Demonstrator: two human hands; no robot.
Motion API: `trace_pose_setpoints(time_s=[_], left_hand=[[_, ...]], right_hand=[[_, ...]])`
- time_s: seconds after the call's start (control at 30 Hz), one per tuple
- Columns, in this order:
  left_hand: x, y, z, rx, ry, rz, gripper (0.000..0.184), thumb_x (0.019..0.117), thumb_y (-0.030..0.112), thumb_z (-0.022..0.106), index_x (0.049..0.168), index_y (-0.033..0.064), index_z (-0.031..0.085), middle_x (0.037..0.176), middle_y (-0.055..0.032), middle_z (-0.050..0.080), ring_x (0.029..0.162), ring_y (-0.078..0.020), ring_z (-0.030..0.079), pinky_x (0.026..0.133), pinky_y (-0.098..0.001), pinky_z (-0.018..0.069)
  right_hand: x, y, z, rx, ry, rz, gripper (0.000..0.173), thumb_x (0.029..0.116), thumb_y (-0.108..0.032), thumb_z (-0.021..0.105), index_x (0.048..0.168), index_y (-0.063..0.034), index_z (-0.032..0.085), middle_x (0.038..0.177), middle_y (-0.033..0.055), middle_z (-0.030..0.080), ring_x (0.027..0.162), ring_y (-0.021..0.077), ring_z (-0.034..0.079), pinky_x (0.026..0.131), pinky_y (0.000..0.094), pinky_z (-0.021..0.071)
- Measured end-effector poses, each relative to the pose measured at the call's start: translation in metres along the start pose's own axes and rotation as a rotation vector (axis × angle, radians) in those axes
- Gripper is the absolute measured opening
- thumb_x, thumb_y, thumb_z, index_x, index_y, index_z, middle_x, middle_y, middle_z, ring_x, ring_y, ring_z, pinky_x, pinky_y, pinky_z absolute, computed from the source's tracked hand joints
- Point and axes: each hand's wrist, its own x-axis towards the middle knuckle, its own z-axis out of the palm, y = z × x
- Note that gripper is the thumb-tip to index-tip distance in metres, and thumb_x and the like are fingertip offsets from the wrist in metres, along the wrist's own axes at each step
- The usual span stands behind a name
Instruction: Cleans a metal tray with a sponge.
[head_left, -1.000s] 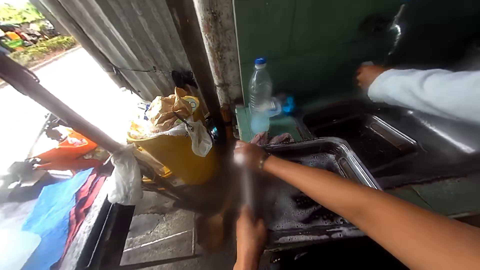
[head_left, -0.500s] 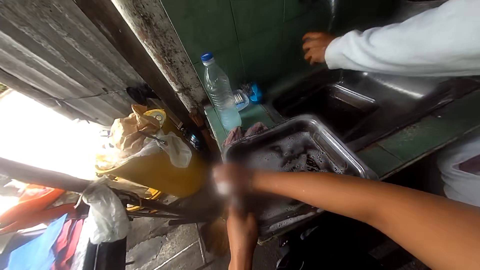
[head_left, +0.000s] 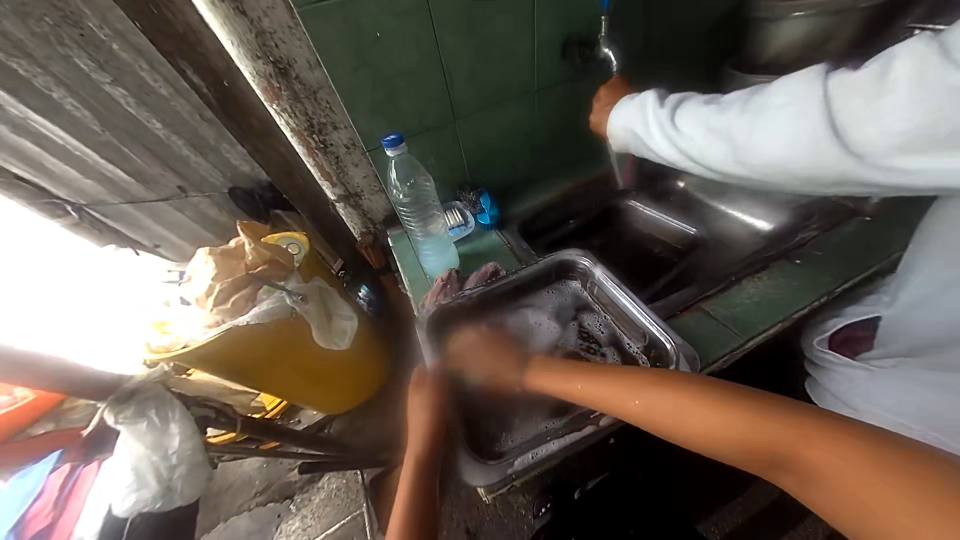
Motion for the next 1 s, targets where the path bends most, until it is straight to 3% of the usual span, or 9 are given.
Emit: trace_pose_setpoints(time_s=[0.13, 0.23, 0.33, 0.47, 0.6, 0.8, 0.83, 0.93, 1.0], left_hand=[[0.054, 0.012, 0.001, -0.043, -0.073, -0.122, 0.039, 0.1067, 0.037, 0.052, 0.124, 0.0025, 0.059, 0.092, -0.0124, 0.065, 0.075, -0.0184, 0.061, 0.067, -0.0373, 0.0520], [0.079, 0.008, 0.008, -0.012, -0.010, -0.064, 0.025, 0.0994, 0.015, 0.065, 0.118, -0.0007, 0.062, 0.092, -0.0143, 0.065, 0.076, -0.0203, 0.061, 0.070, -0.0401, 0.0525], [0.083, 0.017, 0.015, 0.180, 0.037, -0.049, 0.028, 0.0915, 0.006, 0.072, 0.117, -0.0032, 0.065, 0.108, -0.0228, 0.067, 0.098, -0.0340, 0.065, 0.087, -0.0551, 0.0510], [0.080, 0.028, 0.017, 0.362, 0.077, -0.049, 0.026, 0.0896, 0.003, 0.068, 0.115, -0.0023, 0.063, 0.109, -0.0249, 0.066, 0.104, -0.0391, 0.064, 0.086, -0.0600, 0.0501], [0.079, 0.041, 0.021, 0.521, 0.060, -0.058, 0.029, 0.0910, 0.006, 0.066, 0.118, -0.0024, 0.058, 0.113, -0.0263, 0.064, 0.108, -0.0406, 0.063, 0.088, -0.0608, 0.0499], [0.086, 0.028, 0.028, 0.457, 0.114, -0.037, 0.035, 0.0909, 0.011, 0.067, 0.123, -0.0002, 0.059, 0.115, -0.0237, 0.067, 0.109, -0.0390, 0.066, 0.090, -0.0610, 0.0523], [0.090, 0.024, 0.028, 0.466, 0.123, -0.035, 0.037, 0.0906, 0.014, 0.067, 0.124, 0.0009, 0.059, 0.115, -0.0226, 0.068, 0.108, -0.0385, 0.067, 0.089, -0.0611, 0.0533], [0.085, 0.036, 0.024, 0.568, 0.060, -0.036, 0.041, 0.0961, 0.015, 0.065, 0.131, -0.0038, 0.055, 0.122, -0.0275, 0.064, 0.116, -0.0435, 0.062, 0.095, -0.0632, 0.0486], [0.086, 0.038, 0.024, 0.673, 0.048, -0.016, 0.046, 0.0973, 0.019, 0.065, 0.135, -0.0047, 0.054, 0.126, -0.0287, 0.064, 0.117, -0.0449, 0.063, 0.097, -0.0634, 0.0489]], right_hand=[[0.002, -0.031, -0.010, 0.665, 0.050, 0.340, 0.047, 0.1024, -0.017, 0.062, 0.143, 0.0008, 0.047, 0.121, 0.0271, 0.065, 0.110, 0.0391, 0.065, 0.096, 0.0557, 0.0521], [-0.021, -0.054, -0.009, 0.805, -0.034, 0.429, 0.051, 0.1065, -0.025, 0.057, 0.147, -0.0003, 0.039, 0.122, 0.0253, 0.063, 0.112, 0.0343, 0.064, 0.098, 0.0500, 0.0514], [-0.041, -0.059, -0.016, 0.692, -0.198, 0.413, 0.054, 0.1052, -0.033, 0.058, 0.146, -0.0019, 0.040, 0.128, 0.0233, 0.060, 0.116, 0.0316, 0.062, 0.100, 0.0485, 0.0502], [-0.056, -0.077, -0.030, 0.308, -0.432, 0.314, 0.060, 0.1038, -0.045, 0.056, 0.146, -0.0049, 0.044, 0.132, 0.0244, 0.055, 0.115, 0.0372, 0.062, 0.095, 0.0544, 0.0521], [-0.088, -0.080, -0.050, -0.041, -0.558, 0.055, 0.051, 0.1045, -0.044, 0.053, 0.137, -0.0043, 0.055, 0.124, 0.0259, 0.062, 0.116, 0.0441, 0.061, 0.095, 0.0622, 0.0467], [-0.122, -0.016, -0.068, -0.223, -0.387, 0.008, 0.051, 0.1051, -0.052, 0.046, 0.119, -0.0091, 0.069, 0.108, 0.0171, 0.070, 0.106, 0.0364, 0.066, 0.090, 0.0558, 0.0495], [-0.120, -0.019, -0.064, -0.230, -0.372, 0.018, 0.052, 0.1049, -0.053, 0.045, 0.119, -0.0090, 0.068, 0.108, 0.0168, 0.070, 0.106, 0.0362, 0.066, 0.091, 0.0564, 0.0496], [-0.110, -0.063, -0.035, -0.154, -0.260, 0.012, 0.057, 0.1049, -0.049, 0.049, 0.135, -0.0014, 0.059, 0.123, 0.0256, 0.065, 0.115, 0.0442, 0.063, 0.099, 0.0619, 0.0470], [-0.104, -0.085, -0.017, -0.147, -0.111, -0.016, 0.053, 0.1021, -0.046, 0.055, 0.133, -0.0035, 0.062, 0.117, 0.0241, 0.068, 0.106, 0.0416, 0.067, 0.091, 0.0578, 0.0515]])
